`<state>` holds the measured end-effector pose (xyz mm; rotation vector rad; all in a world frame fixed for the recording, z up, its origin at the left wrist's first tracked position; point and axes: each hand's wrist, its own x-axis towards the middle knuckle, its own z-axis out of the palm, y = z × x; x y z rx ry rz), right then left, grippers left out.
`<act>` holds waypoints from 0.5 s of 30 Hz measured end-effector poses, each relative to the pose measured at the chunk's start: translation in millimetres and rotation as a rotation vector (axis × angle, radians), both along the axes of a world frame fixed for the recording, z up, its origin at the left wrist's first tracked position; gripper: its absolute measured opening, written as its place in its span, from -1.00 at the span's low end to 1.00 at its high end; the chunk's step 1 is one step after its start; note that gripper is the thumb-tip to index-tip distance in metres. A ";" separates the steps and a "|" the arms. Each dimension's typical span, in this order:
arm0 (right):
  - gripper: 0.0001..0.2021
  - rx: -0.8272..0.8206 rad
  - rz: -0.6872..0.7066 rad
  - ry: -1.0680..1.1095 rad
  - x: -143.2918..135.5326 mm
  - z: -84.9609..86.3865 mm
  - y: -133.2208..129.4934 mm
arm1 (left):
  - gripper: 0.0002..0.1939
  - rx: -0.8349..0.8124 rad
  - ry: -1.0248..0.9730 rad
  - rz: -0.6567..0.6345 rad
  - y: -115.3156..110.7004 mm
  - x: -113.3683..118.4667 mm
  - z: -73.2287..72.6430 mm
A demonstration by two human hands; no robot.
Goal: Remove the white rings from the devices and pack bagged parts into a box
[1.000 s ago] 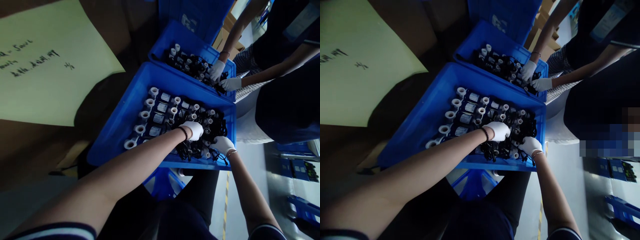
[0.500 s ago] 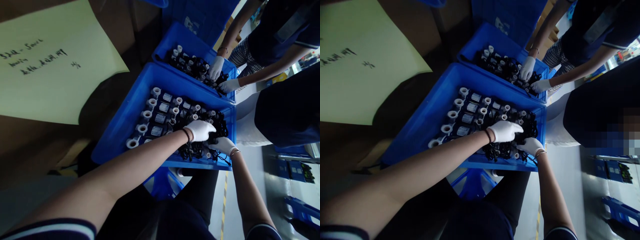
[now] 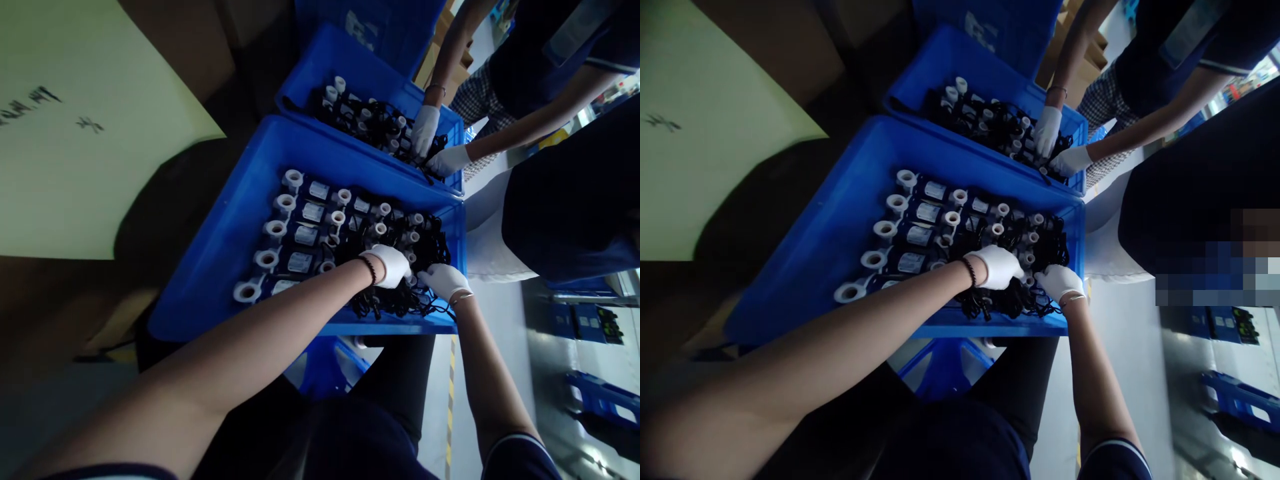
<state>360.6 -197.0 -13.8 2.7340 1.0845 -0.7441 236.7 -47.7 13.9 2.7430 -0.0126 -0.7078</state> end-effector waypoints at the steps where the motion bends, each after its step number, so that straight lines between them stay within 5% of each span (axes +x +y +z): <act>1: -0.64 0.053 -0.036 0.000 -0.3 1.3 -3.6 | -0.46 0.011 0.017 -0.012 0.6 -0.8 3.4; 8: -0.62 0.642 -0.220 0.484 -6.7 -2.9 -10.9 | -0.64 0.123 -0.111 0.033 -18.2 -5.7 2.5; 11: -0.73 0.465 -0.123 0.352 -13.7 -12.1 -13.5 | -0.61 0.130 -0.217 0.017 -24.9 -8.1 -2.0; 15: -0.81 0.219 0.035 0.269 -19.5 -22.5 -33.7 | -0.69 0.074 -0.111 -0.111 -15.8 -5.7 4.4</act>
